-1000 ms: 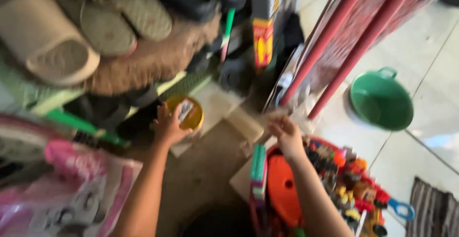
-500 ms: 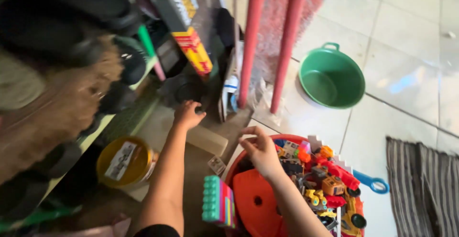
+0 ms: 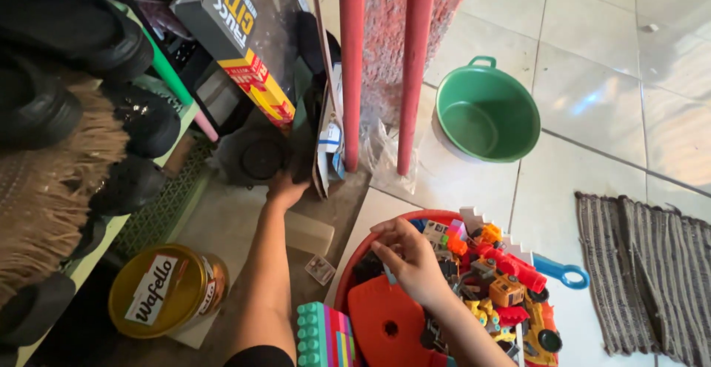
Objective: The person organizes footwear by placing sandals and slippers onto a shoe rack and arranging them on the floor. They then pick up a green basin, move it aside, and place a pair of beige slippers on a nearby shelf. Finally, they pick up a black plastic object from a red toy bin and carry it toward the hallway.
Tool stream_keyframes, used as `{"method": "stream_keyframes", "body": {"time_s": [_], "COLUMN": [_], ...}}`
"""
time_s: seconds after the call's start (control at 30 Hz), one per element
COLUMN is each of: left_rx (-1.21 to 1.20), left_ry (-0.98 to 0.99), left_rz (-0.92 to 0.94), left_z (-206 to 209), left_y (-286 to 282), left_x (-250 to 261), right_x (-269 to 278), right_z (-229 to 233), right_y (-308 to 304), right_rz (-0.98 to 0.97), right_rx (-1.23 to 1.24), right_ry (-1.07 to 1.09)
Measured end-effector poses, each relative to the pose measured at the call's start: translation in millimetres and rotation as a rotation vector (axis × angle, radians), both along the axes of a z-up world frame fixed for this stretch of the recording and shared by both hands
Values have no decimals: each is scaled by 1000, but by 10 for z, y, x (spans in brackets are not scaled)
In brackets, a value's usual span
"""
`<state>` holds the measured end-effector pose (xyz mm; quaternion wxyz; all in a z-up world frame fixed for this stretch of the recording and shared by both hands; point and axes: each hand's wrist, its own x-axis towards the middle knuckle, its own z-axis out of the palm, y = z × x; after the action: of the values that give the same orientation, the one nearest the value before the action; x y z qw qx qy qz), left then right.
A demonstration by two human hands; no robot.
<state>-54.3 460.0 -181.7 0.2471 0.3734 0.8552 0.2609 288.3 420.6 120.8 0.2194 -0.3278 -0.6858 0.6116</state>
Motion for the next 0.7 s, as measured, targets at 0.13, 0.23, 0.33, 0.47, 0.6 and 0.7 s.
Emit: {"method": "stream_keyframes", "body": {"time_s": [0.13,0.23,0.33,0.47,0.6,0.7], "left_rx": [274,442,815,896,856,801], "left_ry": [121,-43,8,-432,-8,7], "left_rz": [56,175,329,563,439,242], "left_z": [27,221,515,1016,1822,2588], "left_y": [-113,-349,-646,-1238,-1748,-2002], "left_x": [27,64,45,-5,261,592], "right_x": [11,29,63,46,-17,-162], "right_z": [27,53,17,-78,146,550], "right_y": [-56,-100,-136,-267,-482,-669], "right_rz": [-22,23,-21,0,64,74], "right_rx": [-106,16,-90,6,280,449], "right_ry": [-69,23,-39,14,5,-61]}}
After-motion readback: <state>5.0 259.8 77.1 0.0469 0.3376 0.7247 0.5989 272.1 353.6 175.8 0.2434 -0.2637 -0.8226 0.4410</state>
